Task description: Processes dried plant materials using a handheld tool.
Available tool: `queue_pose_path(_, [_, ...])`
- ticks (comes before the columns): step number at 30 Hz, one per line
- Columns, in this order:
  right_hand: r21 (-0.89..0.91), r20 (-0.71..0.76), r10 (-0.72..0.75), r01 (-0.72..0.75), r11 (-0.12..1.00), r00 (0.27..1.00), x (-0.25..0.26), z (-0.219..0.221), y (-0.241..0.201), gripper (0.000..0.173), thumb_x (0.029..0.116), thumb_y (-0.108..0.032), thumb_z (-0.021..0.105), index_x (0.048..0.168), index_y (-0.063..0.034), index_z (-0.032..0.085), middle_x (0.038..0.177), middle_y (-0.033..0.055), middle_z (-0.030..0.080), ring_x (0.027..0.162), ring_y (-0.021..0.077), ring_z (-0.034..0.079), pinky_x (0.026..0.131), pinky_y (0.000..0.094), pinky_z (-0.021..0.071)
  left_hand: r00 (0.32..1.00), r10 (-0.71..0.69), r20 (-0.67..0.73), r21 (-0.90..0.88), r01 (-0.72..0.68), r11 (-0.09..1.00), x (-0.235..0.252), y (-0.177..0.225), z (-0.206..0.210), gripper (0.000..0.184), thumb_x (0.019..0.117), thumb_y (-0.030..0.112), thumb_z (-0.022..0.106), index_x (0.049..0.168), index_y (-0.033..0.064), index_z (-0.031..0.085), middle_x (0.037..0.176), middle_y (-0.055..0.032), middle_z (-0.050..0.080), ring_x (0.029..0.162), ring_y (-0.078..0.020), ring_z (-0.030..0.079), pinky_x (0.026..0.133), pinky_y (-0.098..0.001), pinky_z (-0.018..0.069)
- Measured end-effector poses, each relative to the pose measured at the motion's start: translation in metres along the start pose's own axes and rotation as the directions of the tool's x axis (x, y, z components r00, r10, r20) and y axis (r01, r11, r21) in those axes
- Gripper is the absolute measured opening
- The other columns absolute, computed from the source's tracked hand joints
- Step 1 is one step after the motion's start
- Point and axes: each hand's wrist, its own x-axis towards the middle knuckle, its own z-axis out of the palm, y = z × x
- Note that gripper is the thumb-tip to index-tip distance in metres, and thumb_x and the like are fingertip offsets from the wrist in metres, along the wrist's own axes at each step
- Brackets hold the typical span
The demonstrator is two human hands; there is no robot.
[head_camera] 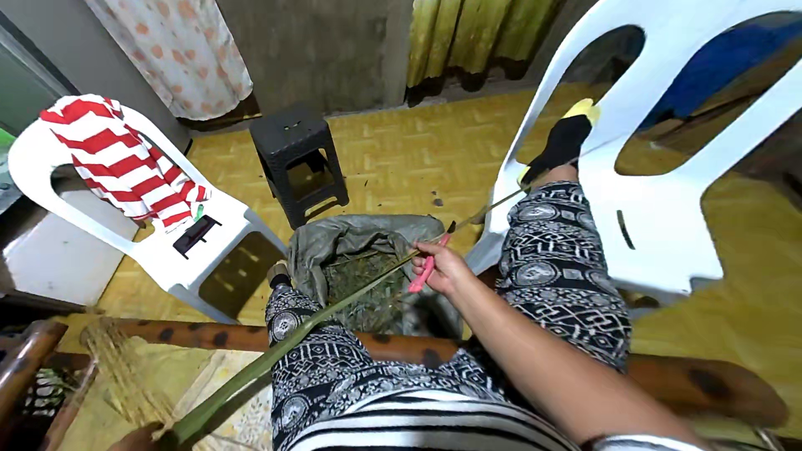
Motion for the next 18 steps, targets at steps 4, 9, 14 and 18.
queue_pose_path(4, [0.004, -0.025, -0.034, 0.034, 0.999, 0.999, -0.004, 0.000, -0.007, 0.010, 0.1059, -0.010, 0.050, 0.105, -0.0029, 0.058, 0.073, 0.0050, 0.059, 0.049, 0.0086, 0.048, 0.045, 0.0211, 0.0419, 0.940, 0.124, -0.318, -0.053, -0.148, 0.988, -0.004, 0.100, -0.038, 0.058, 0.0953, 0.003, 0.063, 0.152, 0.0067, 0.048, 0.144, -0.0308, 0.054, 0.132, -0.0530, 0.052, 0.108, -0.0711, 0.0393])
queue_pose_path(9, [-0.015, -0.015, -0.112, 0.112, 0.994, 0.994, -0.020, 0.007, -0.024, 0.008, 0.1050, -0.010, 0.053, 0.108, -0.0032, 0.056, 0.075, 0.0053, 0.060, 0.049, 0.0089, 0.049, 0.045, 0.0214, 0.0426, 0.624, 0.524, -0.579, 0.038, -0.622, 0.782, -0.053, 0.279, -0.061, 0.046, 0.1081, 0.023, 0.052, 0.149, 0.0033, 0.051, 0.146, -0.0254, 0.055, 0.135, -0.0425, 0.053, 0.114, -0.0585, 0.0399])
queue_pose_path(14, [-0.037, 0.036, -0.168, 0.169, 0.985, 0.985, -0.043, 0.010, -0.032, 0.007, 0.1059, -0.009, 0.053, 0.107, -0.0023, 0.055, 0.076, 0.0061, 0.060, 0.050, 0.0097, 0.051, 0.046, 0.0219, 0.0453, 0.394, 0.777, -0.491, 0.195, -0.820, 0.539, -0.093, 0.414, -0.053, 0.065, 0.1017, 0.036, 0.064, 0.157, 0.0085, 0.042, 0.152, -0.0217, 0.050, 0.140, -0.0400, 0.049, 0.116, -0.0591, 0.0377])
queue_pose_path(18, [-0.081, 0.080, -0.196, 0.203, 0.976, 0.977, -0.059, 0.009, -0.039, 0.010, 0.1060, -0.009, 0.053, 0.107, -0.0001, 0.058, 0.075, 0.0073, 0.061, 0.051, 0.0103, 0.053, 0.047, 0.0217, 0.0472, 0.285, 0.840, -0.461, 0.278, -0.853, 0.442, -0.102, 0.471, -0.040, 0.064, 0.1032, 0.028, 0.061, 0.159, 0.0089, 0.037, 0.147, -0.0224, 0.054, 0.133, -0.0393, 0.056, 0.112, -0.0567, 0.0434])
